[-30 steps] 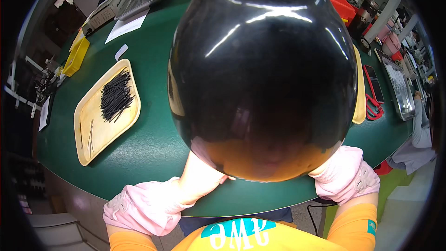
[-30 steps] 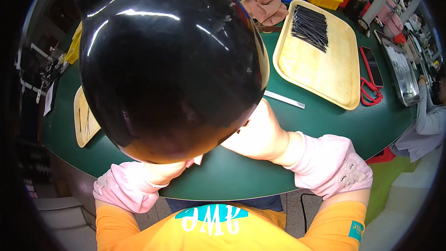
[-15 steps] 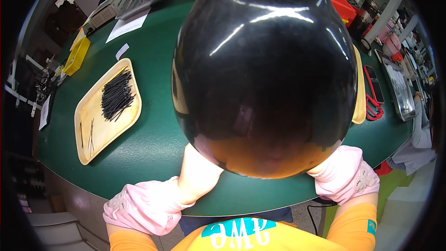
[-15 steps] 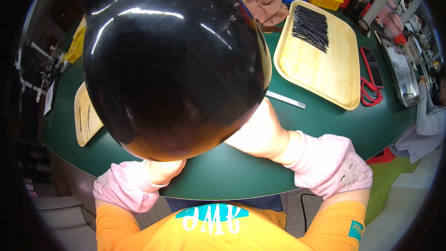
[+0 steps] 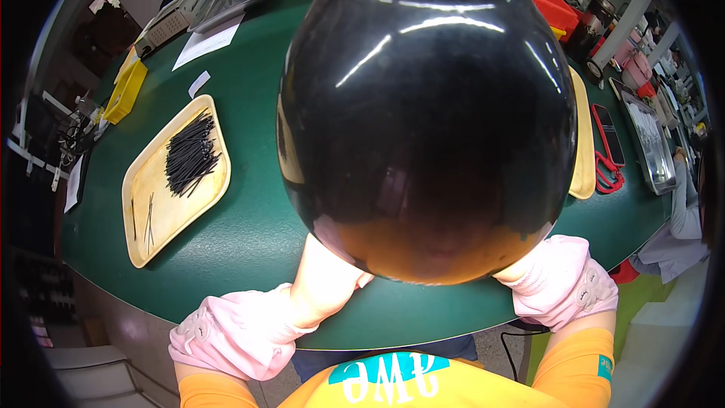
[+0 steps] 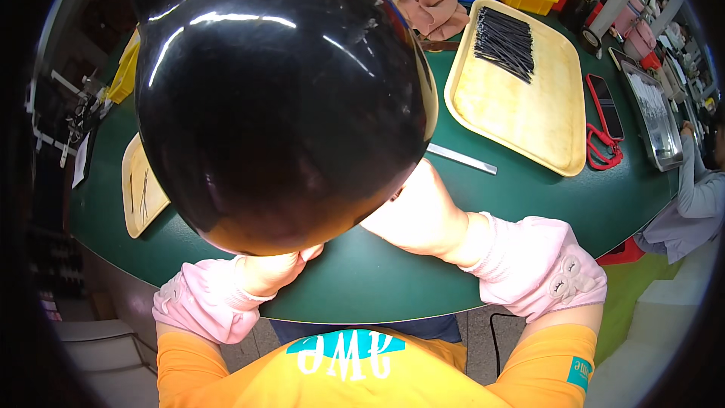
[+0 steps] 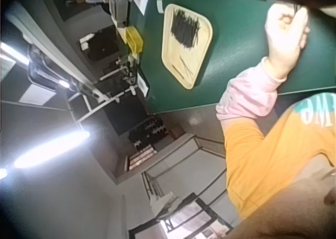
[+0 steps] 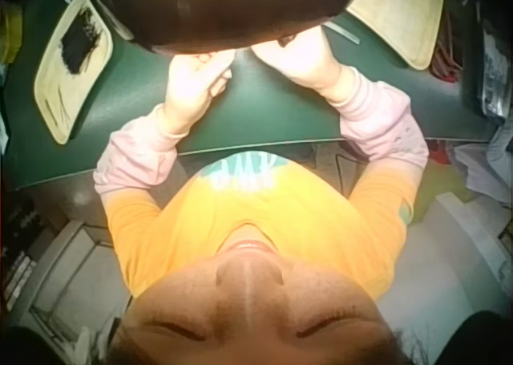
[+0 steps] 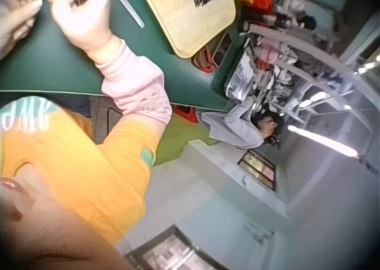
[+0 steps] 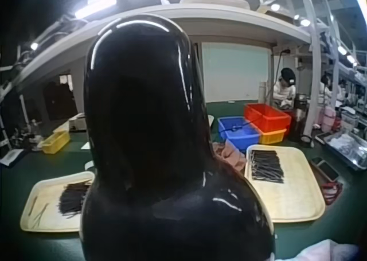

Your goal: Manually assemble or sort small electronic components on a production line.

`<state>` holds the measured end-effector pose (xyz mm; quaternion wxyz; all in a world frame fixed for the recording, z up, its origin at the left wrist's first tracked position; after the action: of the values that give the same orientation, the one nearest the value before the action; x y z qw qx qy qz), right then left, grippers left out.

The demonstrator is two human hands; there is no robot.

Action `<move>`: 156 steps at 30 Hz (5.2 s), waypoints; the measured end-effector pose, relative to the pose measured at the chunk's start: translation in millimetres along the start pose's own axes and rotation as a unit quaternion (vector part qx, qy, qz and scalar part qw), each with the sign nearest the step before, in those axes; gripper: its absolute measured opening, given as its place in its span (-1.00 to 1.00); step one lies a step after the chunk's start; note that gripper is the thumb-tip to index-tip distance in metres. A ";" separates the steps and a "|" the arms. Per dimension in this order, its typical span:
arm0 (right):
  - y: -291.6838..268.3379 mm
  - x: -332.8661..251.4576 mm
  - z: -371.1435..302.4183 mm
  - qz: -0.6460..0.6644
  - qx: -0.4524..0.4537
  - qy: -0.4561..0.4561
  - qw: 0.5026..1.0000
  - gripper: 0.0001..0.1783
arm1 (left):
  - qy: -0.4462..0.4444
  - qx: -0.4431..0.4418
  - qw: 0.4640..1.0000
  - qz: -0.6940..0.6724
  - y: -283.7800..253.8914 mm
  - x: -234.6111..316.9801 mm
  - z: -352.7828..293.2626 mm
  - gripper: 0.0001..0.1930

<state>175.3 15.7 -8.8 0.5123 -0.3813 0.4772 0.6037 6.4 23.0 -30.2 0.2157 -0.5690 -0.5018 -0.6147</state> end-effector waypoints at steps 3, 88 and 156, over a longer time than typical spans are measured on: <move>-11.6 25.2 -5.4 0.236 0.031 0.107 0.965 -0.69 | -0.056 0.013 0.998 0.011 8.3 1.2 2.4 -0.90; 36.5 17.7 -36.8 0.226 -0.243 0.452 0.828 -0.78 | 0.053 -0.061 0.997 0.014 34.7 17.8 2.0 -0.80; 38.1 13.9 -40.7 0.252 -0.251 0.495 0.793 -0.74 | 0.037 -0.098 0.991 0.079 21.9 11.2 5.3 -0.81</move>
<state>134.1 -20.8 -25.2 -0.0781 -0.6093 0.5763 0.5390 24.4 22.2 -12.6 0.2251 -0.6023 -0.3839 -0.6627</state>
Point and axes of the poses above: each hand's wrist, its own z-axis towards the middle knuckle, its own y-axis out of the palm, x = y × z, the point moved 3 cm from there along z, towards the middle knuckle, and after that the axes turned 12 degrees about x, right-handed, at the moved point
